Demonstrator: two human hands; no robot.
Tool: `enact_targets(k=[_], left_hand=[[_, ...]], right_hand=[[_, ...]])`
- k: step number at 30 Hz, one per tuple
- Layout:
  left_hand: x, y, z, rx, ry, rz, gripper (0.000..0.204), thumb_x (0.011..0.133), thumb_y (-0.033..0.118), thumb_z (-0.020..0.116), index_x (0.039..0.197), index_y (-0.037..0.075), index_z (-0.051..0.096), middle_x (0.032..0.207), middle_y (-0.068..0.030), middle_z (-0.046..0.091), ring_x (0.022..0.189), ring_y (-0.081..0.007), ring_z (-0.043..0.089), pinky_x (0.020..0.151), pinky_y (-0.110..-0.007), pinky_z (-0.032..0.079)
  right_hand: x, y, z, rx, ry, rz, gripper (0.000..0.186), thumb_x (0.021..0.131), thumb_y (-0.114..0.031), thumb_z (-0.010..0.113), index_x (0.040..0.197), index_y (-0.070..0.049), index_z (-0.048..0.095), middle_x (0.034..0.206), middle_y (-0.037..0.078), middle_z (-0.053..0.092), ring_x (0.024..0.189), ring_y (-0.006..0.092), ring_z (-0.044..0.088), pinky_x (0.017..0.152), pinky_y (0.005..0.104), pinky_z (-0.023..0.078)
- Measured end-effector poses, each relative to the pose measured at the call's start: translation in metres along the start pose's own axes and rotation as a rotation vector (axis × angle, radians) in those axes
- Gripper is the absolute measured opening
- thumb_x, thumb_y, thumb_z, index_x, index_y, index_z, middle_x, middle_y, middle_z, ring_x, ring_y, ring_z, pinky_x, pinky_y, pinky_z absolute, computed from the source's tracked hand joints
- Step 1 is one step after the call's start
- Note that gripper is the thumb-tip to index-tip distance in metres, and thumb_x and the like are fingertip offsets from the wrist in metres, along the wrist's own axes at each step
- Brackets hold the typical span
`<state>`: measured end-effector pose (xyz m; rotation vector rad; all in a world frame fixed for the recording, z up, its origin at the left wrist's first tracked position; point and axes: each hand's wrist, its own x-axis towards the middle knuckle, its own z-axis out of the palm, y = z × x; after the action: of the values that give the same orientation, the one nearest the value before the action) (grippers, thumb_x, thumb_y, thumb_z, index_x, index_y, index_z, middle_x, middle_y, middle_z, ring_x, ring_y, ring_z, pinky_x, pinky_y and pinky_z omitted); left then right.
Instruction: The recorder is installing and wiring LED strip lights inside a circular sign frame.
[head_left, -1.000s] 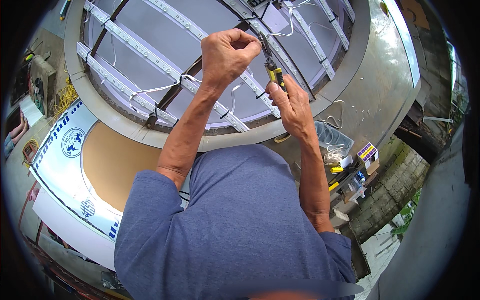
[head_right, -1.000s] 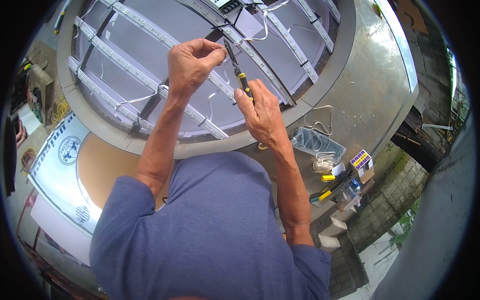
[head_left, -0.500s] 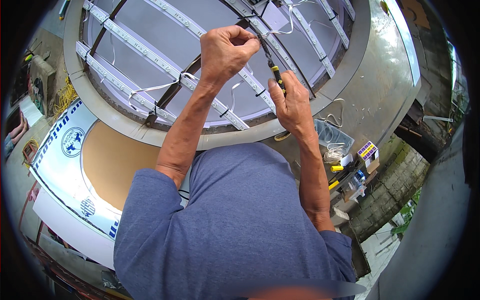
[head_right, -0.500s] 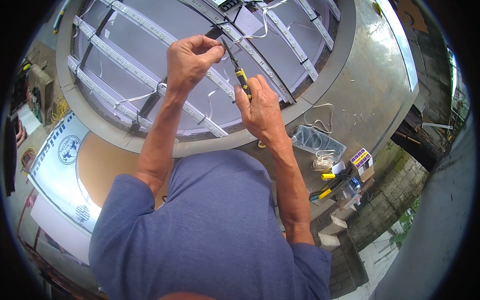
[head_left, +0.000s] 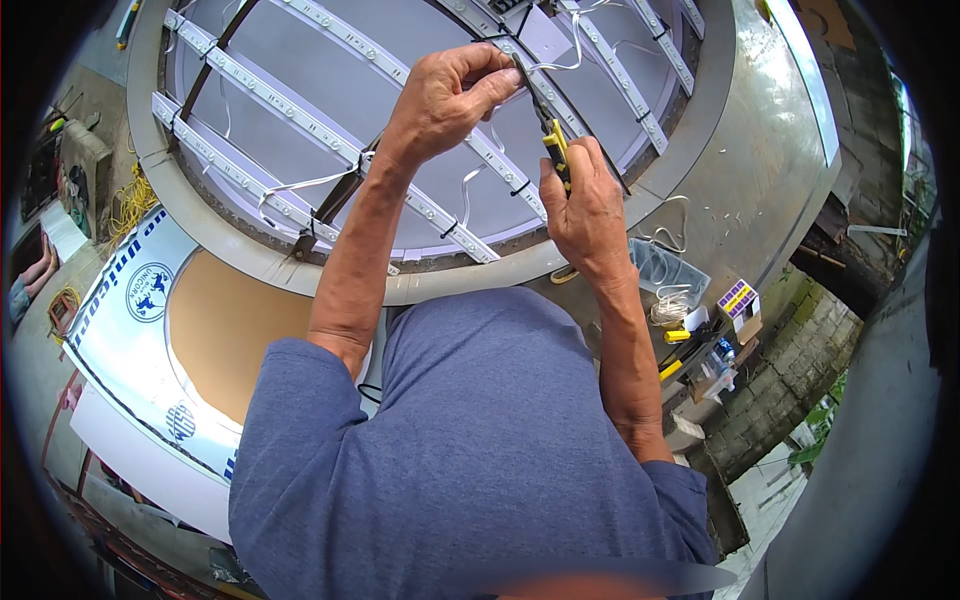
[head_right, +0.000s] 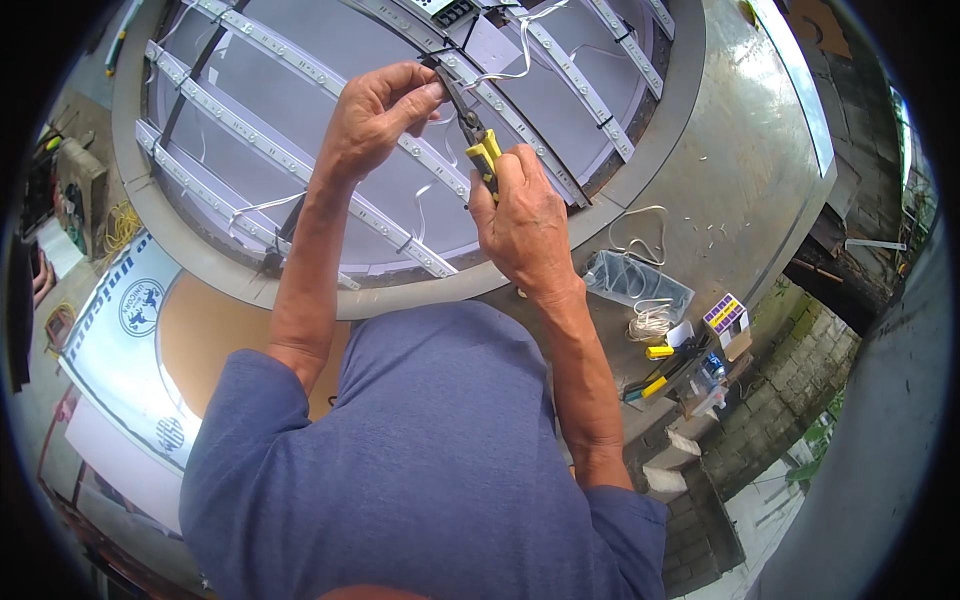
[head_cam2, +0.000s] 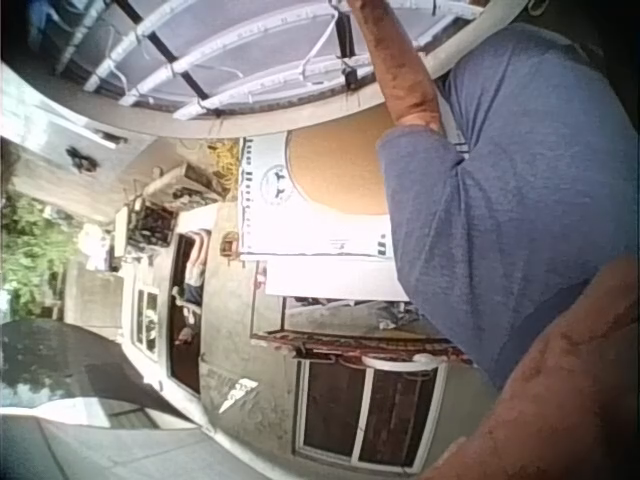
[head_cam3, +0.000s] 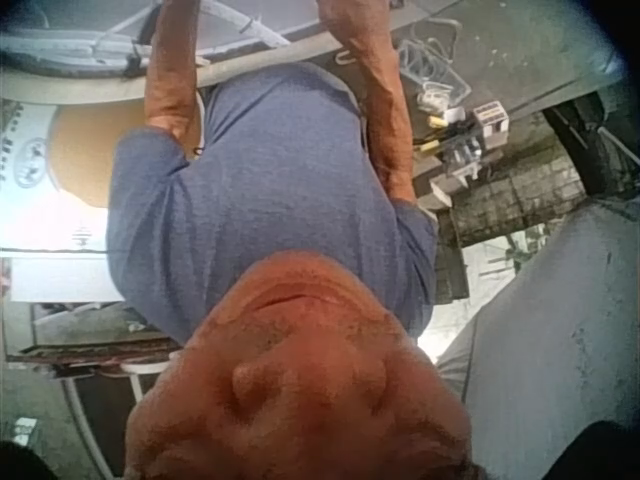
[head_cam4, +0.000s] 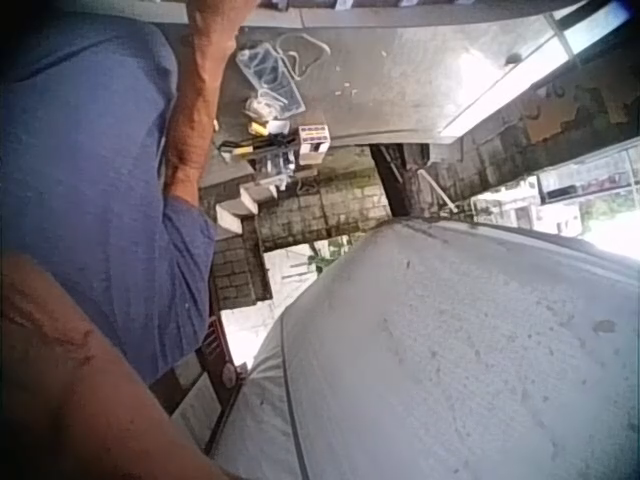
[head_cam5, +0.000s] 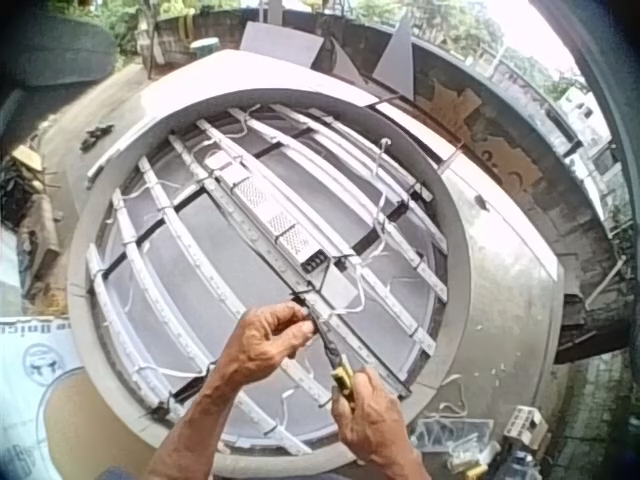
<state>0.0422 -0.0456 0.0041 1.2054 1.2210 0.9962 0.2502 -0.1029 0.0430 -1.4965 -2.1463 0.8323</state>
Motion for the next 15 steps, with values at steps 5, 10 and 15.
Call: enact_targets(k=[5,10,15], left_hand=[[0.003,-0.008,-0.002,-0.147,-0.044,0.044,0.017,0.097,0.017,0.071,0.102,0.002,0.075,0.080,0.0020,0.069,0.071,-0.0049,0.058,0.062,-0.022,0.047],[0.004,-0.015,0.000,-0.423,-0.015,0.067,0.014,0.099,0.010,0.066,0.104,-0.002,0.070,0.082,-0.0004,0.067,0.058,-0.0010,0.039,0.051,-0.020,0.031],[0.005,-0.019,0.003,-0.708,0.008,0.031,0.012,0.098,0.006,0.065,0.104,-0.004,0.069,0.076,0.0007,0.061,0.055,-0.0017,0.038,0.049,-0.020,0.029]], right_hand=[[0.002,-0.003,-0.002,0.120,-0.032,0.043,0.021,0.096,-0.014,0.063,0.092,0.002,0.050,0.090,0.018,0.051,0.075,0.0379,0.058,0.065,0.0473,0.047],[0.004,-0.003,0.008,0.298,-0.015,0.079,0.025,0.100,-0.018,0.060,0.089,0.003,0.052,0.083,0.015,0.052,0.069,0.0321,0.055,0.062,0.0411,0.044],[0.007,-0.014,0.016,0.878,-0.109,0.417,0.035,0.107,-0.030,0.053,0.086,-0.002,0.058,0.070,0.004,0.056,0.059,0.0133,0.052,0.059,0.0304,0.043]])
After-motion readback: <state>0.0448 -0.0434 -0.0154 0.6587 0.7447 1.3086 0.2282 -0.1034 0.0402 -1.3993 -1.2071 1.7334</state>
